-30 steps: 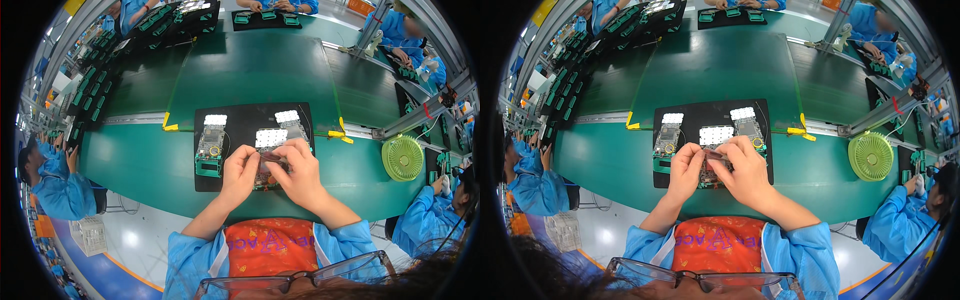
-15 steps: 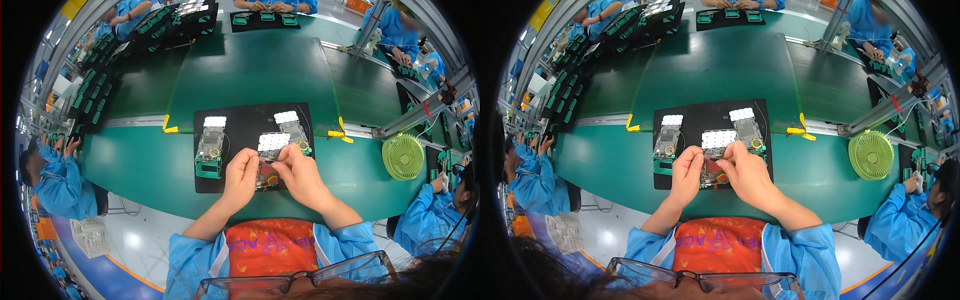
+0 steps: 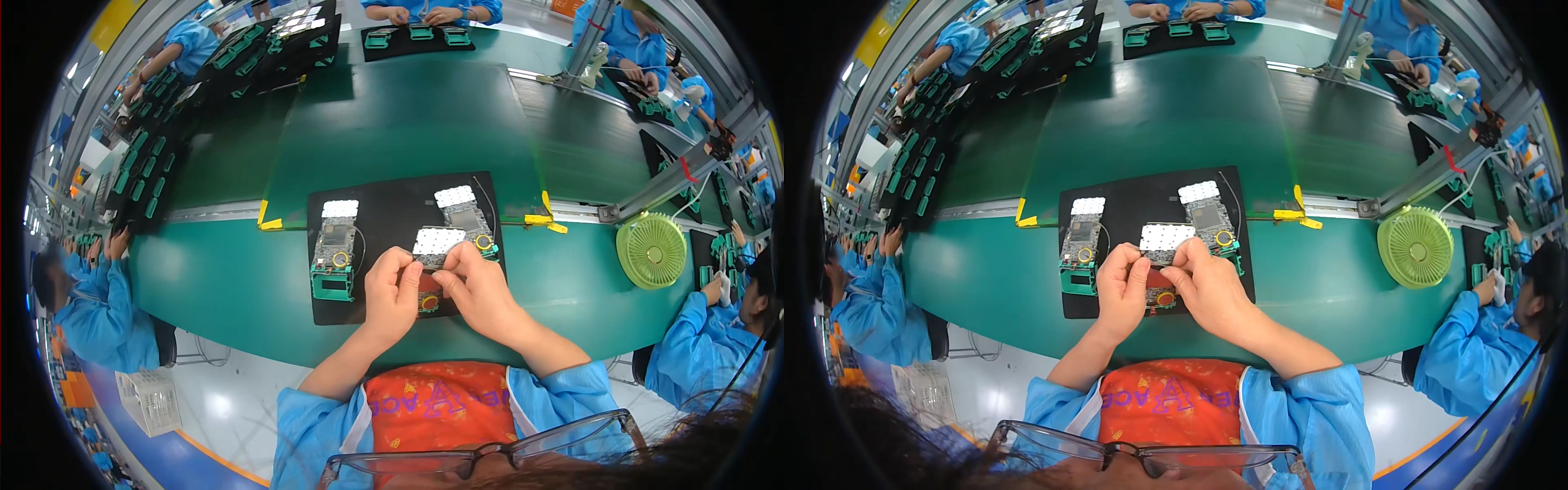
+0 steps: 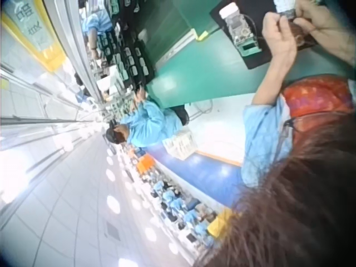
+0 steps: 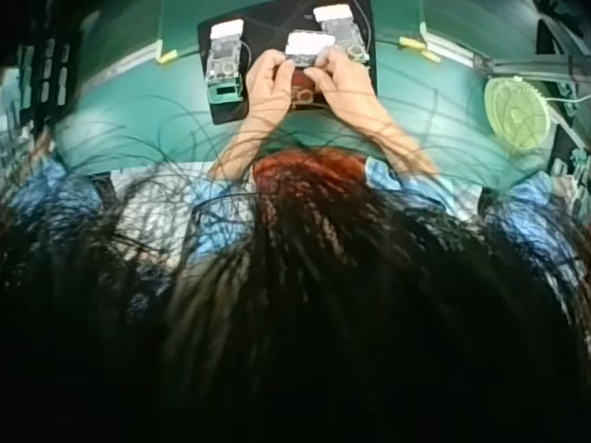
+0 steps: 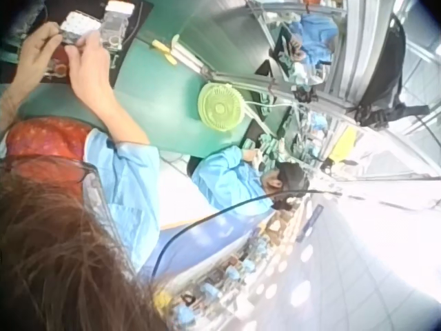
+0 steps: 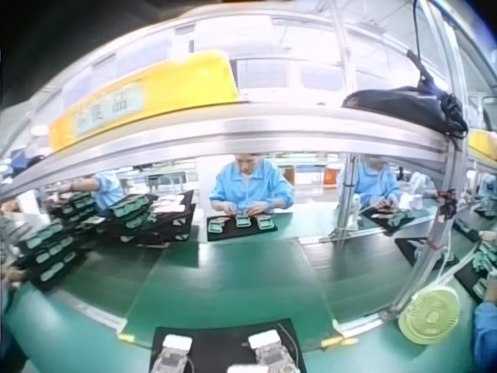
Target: The person attaches components to circuit boards on electronic devices using tweezers and their hands, aligns the devices onto a mat, and slides the mat down the conveyor belt.
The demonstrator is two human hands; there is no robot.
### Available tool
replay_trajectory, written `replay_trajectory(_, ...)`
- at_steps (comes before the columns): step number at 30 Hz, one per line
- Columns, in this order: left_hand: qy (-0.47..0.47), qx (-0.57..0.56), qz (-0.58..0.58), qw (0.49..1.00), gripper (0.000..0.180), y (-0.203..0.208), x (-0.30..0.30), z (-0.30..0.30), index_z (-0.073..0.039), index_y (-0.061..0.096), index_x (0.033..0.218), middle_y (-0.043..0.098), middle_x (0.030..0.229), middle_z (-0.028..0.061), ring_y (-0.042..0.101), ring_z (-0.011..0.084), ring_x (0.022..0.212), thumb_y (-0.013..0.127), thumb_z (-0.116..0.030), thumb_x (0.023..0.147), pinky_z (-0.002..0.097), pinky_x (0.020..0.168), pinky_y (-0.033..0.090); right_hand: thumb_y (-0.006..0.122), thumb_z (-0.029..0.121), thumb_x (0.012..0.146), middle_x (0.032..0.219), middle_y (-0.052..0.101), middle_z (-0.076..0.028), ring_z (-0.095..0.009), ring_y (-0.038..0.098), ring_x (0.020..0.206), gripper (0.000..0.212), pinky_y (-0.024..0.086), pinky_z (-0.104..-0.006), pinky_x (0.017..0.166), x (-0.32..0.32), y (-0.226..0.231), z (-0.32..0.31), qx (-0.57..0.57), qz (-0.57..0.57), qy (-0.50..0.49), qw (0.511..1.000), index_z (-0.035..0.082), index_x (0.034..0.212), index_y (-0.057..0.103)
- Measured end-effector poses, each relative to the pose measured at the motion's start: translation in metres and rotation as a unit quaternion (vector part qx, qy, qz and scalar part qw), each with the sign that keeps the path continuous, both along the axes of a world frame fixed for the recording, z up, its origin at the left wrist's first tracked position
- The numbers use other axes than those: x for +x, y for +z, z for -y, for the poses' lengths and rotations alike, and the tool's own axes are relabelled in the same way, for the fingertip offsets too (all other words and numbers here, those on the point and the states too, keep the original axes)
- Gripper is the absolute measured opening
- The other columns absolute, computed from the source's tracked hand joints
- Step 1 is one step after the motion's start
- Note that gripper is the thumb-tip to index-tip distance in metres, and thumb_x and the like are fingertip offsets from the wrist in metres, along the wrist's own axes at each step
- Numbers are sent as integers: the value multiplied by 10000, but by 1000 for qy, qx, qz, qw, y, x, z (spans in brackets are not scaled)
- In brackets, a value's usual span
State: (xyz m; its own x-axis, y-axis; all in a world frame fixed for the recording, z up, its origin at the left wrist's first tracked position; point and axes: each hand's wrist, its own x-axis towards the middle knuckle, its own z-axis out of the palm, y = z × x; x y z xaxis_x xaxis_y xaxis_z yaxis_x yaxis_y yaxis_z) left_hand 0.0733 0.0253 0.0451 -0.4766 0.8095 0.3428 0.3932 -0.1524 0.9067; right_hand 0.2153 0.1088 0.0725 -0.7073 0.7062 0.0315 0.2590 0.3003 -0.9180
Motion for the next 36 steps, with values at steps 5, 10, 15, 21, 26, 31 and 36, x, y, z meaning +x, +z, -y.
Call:
replay_trajectory(5, 45, -64, 19, 997, 149, -3, -23, -14, 15, 553, 837, 548, 697, 88, 507, 137, 641, 580, -109, 915, 299, 596, 427, 714, 106, 832, 686, 589, -88, -130, 544, 635, 244, 457, -299, 593, 10, -3, -20, 42, 0, -62, 997, 4, 949, 525)
replay_trajectory(10, 101, -140, -10, 985, 177, -5, -62, -35, 24, 592, 859, 558, 650, 74, 528, 151, 621, 564, -134, 934, 297, 601, 437, 597, 124, 904, 686, 597, -66, -115, 511, 593, 141, 428, -288, 556, 45, -38, -69, 79, 52, -182, 979, -13, 915, 565)
replay_trajectory(15, 117, -47, -167, 978, 627, -4, -47, -47, 17, 285, 1414, 443, 1280, 204, 566, 270, 1027, 608, -132, 897, 365, 837, 490, 532, 125, 925, 715, 603, -57, -104, 539, 544, 136, 441, -270, 521, 54, -58, -81, -107, 57, -148, 982, -8, 898, 544)
replay_trajectory(21, -115, -131, 162, 971, 708, -38, 6, -70, 53, 181, 1434, 448, 1290, 248, 547, 269, 1112, 621, -117, 906, 367, 894, 481, 530, 159, 936, 764, 585, -41, -97, 550, 519, 148, 433, -252, 494, 53, -68, -82, -151, 1, -119, 981, 14, 909, 536)
replay_trajectory(26, -51, -145, 275, 949, 761, -59, 14, -92, 36, 170, 1426, 438, 1282, 261, 555, 282, 1088, 656, -15, 842, 361, 882, 494, 526, 98, 901, 789, 603, -154, -263, 601, 738, 114, 473, -383, 667, 70, -52, -88, 34, 65, -211, 975, -4, 935, 563)
replay_trajectory(31, -84, -123, 361, 921, 702, -48, 14, -90, 34, 250, 1406, 457, 1287, 233, 560, 262, 1094, 602, 96, 802, 360, 891, 495, 472, -60, 761, 909, 616, -245, -425, 576, 891, 258, 459, -502, 788, 141, -74, -108, 329, 190, -354, 855, -29, 998, 571)
replay_trajectory(36, -164, -73, 390, 903, 426, -35, 15, -84, 40, 465, 1225, 561, 1190, 142, 584, 203, 1061, 536, 135, 816, 316, 902, 484, 570, 27, 803, 929, 605, -210, -359, 577, 923, 301, 448, -442, 782, 165, -65, -109, 454, 289, -438, 720, 0, 1103, 564)
